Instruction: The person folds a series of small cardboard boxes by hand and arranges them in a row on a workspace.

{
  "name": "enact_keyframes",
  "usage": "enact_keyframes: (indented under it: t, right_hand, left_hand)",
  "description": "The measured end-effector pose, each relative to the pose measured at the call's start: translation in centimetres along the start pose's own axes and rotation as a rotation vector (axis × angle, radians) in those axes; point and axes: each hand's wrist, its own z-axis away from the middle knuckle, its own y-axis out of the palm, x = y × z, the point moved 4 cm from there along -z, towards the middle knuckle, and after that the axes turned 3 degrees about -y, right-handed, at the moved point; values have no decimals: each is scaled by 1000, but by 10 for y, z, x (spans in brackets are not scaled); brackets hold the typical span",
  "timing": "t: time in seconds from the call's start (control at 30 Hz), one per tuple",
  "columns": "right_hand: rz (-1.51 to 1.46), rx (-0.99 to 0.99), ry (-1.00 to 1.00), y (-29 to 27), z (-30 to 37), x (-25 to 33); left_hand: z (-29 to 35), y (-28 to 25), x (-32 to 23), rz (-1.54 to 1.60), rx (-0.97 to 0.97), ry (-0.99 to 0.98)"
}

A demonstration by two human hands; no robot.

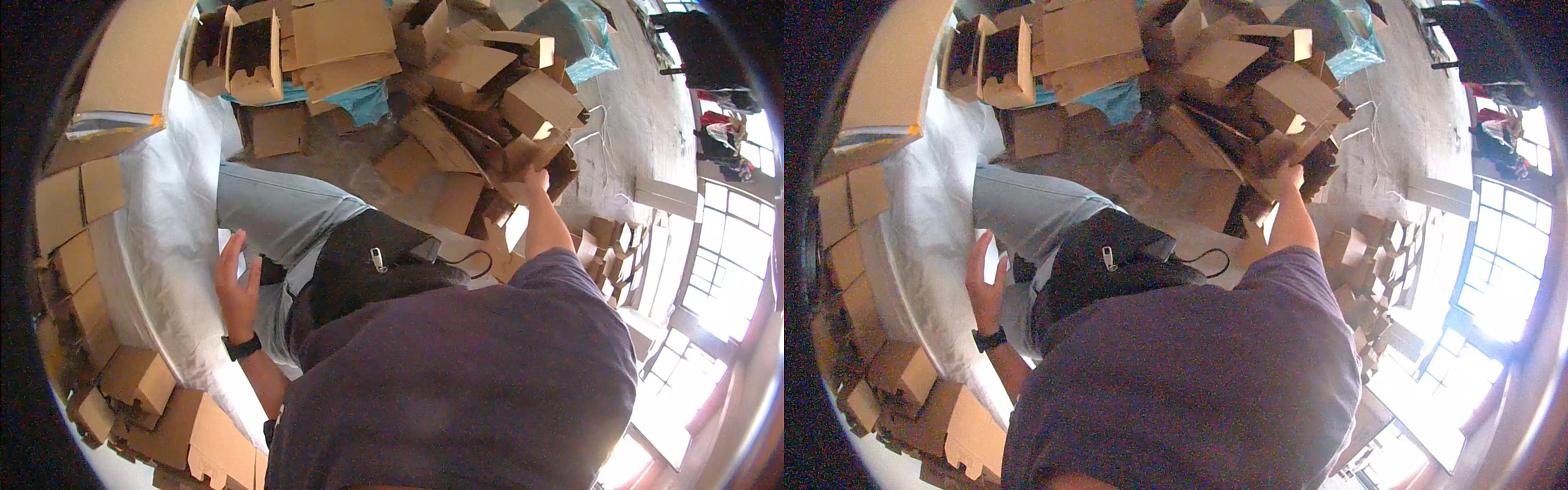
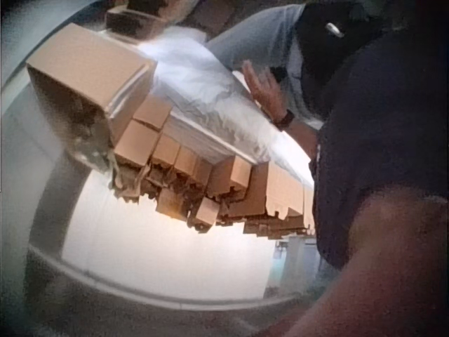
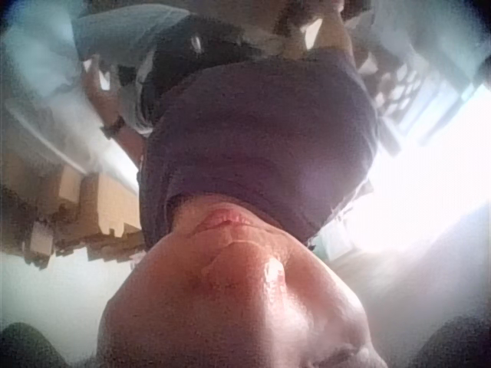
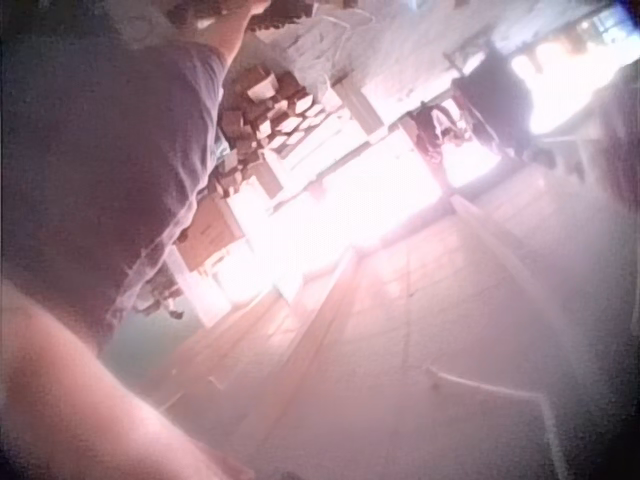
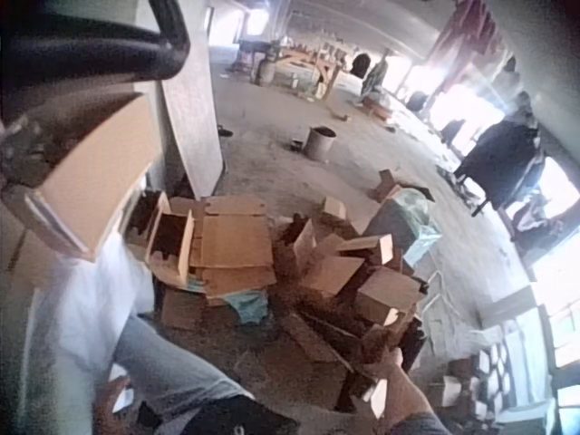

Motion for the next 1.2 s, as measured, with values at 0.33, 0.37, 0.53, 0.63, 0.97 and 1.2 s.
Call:
enact_keyframes:
  t: [0.33, 0.37, 0.53, 0.63, 0.97, 1.2]
  right_hand:
    - [-237, -522, 122, -98, 57, 43]
    - [-212, -652, 108, -115, 71, 60]
    - [-297, -803, -546, -142, 107, 201]
    - [-726, -193, -789, -95, 119, 302]
    - [-662, 666, -105, 47, 111, 473]
    - [-427, 343, -342, 83, 65, 479]
  left_hand:
    - [-5, -5, 0, 15, -17, -3]
    - [-4, -6, -1, 19, -26, -9]
    - [1, -5, 6, 28, -19, -68]
    - [2, -6, 6, 24, -22, -76]
    - [42, -21, 18, 31, -185, -273]
    - [51, -18, 30, 65, -190, -272]
